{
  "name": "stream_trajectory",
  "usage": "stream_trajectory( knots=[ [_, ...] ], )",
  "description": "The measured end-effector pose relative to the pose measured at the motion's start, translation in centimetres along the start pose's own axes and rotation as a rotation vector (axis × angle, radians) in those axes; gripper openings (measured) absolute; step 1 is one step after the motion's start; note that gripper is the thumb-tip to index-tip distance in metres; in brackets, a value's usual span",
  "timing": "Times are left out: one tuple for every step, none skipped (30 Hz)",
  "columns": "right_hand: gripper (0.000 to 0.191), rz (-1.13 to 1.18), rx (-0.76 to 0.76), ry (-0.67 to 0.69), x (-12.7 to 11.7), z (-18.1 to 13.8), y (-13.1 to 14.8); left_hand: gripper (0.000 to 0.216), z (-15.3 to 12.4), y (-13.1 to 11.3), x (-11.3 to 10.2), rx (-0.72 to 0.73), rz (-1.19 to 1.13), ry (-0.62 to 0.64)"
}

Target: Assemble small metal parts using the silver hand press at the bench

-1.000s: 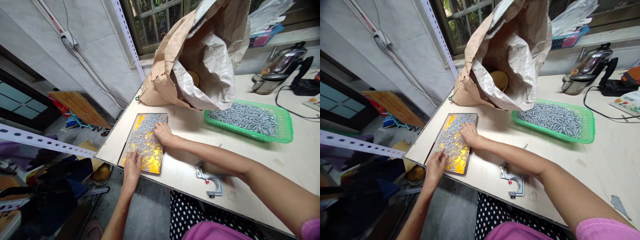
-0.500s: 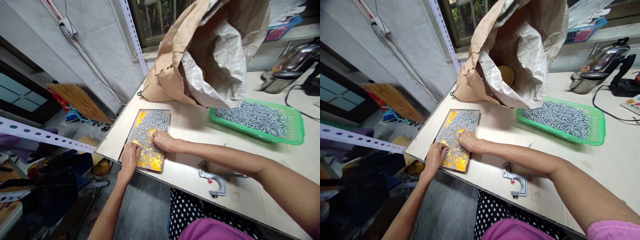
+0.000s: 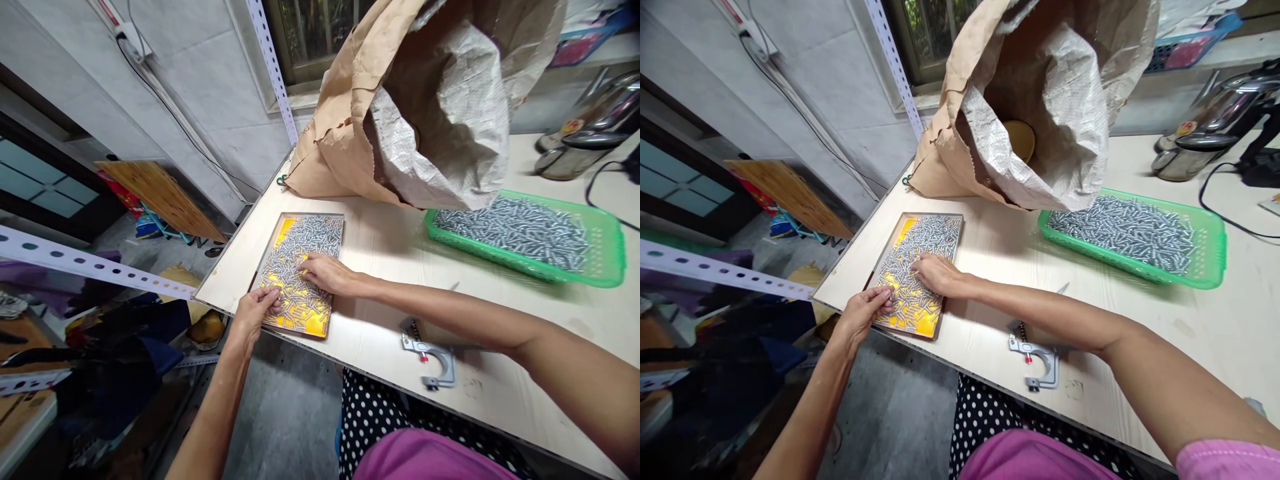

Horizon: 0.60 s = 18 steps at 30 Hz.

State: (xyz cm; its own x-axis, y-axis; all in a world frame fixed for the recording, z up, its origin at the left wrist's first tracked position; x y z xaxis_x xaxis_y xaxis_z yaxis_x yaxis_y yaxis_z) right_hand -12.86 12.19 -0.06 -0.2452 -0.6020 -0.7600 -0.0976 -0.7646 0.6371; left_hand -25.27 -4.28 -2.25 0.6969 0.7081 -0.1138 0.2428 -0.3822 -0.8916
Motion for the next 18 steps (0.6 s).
stream_trajectory(
  knots=[
    [0.018,-0.013,-0.029,0.0,0.3,0.1,0.5,0.037,-0.1,0.0,0.3,-0.026,-0.032,0.009],
    [0.018,-0.003,-0.054,0.009,0.7,0.2,1.0,0.034,-0.3,0.0,0.5,-0.047,-0.053,0.014],
    [0.019,0.025,-0.07,0.025,1.2,0.4,1.5,0.032,-0.4,-0.1,0.7,-0.062,-0.065,0.018],
    [0.019,0.055,-0.071,0.035,1.5,0.6,1.7,0.03,-0.5,-0.2,0.8,-0.067,-0.072,0.02],
    [0.019,0.076,-0.064,0.033,1.7,0.8,1.9,0.029,-0.6,-0.3,0.9,-0.063,-0.075,0.021],
    [0.02,0.084,-0.056,0.02,1.7,1.0,2.0,0.03,-0.6,-0.5,0.8,-0.052,-0.076,0.021],
    [0.02,0.078,-0.05,0.005,1.6,1.0,2.0,0.031,-0.7,-0.6,0.7,-0.036,-0.075,0.018],
    [0.02,0.062,-0.053,-0.002,1.4,1.0,2.0,0.033,-0.7,-0.8,0.5,-0.019,-0.072,0.013],
    [0.02,0.04,-0.065,0.006,1.3,0.8,2.0,0.036,-0.8,-0.9,0.3,-0.003,-0.07,0.005],
    [0.021,0.011,-0.083,0.028,1.2,0.6,2.0,0.039,-0.9,-0.9,0.2,0.009,-0.07,-0.003],
    [0.02,-0.029,-0.098,0.062,1.2,0.2,2.0,0.042,-1.0,-0.8,0.0,0.016,-0.074,-0.011],
    [0.02,-0.082,-0.109,0.101,1.3,-0.3,1.9,0.044,-1.1,-0.8,0.0,0.019,-0.082,-0.018],
    [0.021,-0.14,-0.117,0.137,1.4,-0.7,2.0,0.045,-1.2,-0.7,0.0,0.02,-0.093,-0.028],
    [0.021,-0.196,-0.125,0.166,1.5,-1.2,2.1,0.046,-1.4,-0.6,0.0,0.02,-0.107,-0.041],
    [0.021,-0.246,-0.13,0.188,1.7,-1.6,2.2,0.047,-1.6,-0.6,0.1,0.024,-0.122,-0.054],
    [0.021,-0.288,-0.137,0.209,1.8,-2.0,2.4,0.048,-1.8,-0.7,0.2,0.032,-0.138,-0.067],
    [0.021,-0.319,-0.144,0.229,1.9,-2.4,2.7,0.048,-2.0,-0.8,0.4,0.045,-0.152,-0.079],
    [0.022,-0.34,-0.149,0.24,1.8,-2.7,3.0,0.049,-2.3,-1.0,0.5,0.061,-0.164,-0.09]
  ],
)
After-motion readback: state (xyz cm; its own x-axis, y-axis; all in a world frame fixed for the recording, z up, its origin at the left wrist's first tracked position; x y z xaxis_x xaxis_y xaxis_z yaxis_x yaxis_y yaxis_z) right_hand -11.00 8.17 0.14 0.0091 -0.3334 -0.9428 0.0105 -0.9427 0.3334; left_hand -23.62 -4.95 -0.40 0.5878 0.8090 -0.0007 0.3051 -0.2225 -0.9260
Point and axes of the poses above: each hand's wrist, its own z-axis towards the middle knuckle, its own x-axis out of the palm, y = z × x, the point moved 5 cm from there along z, towards the middle knuckle, and after that the axes turned 1 degree about -x, right-handed, at the moved point
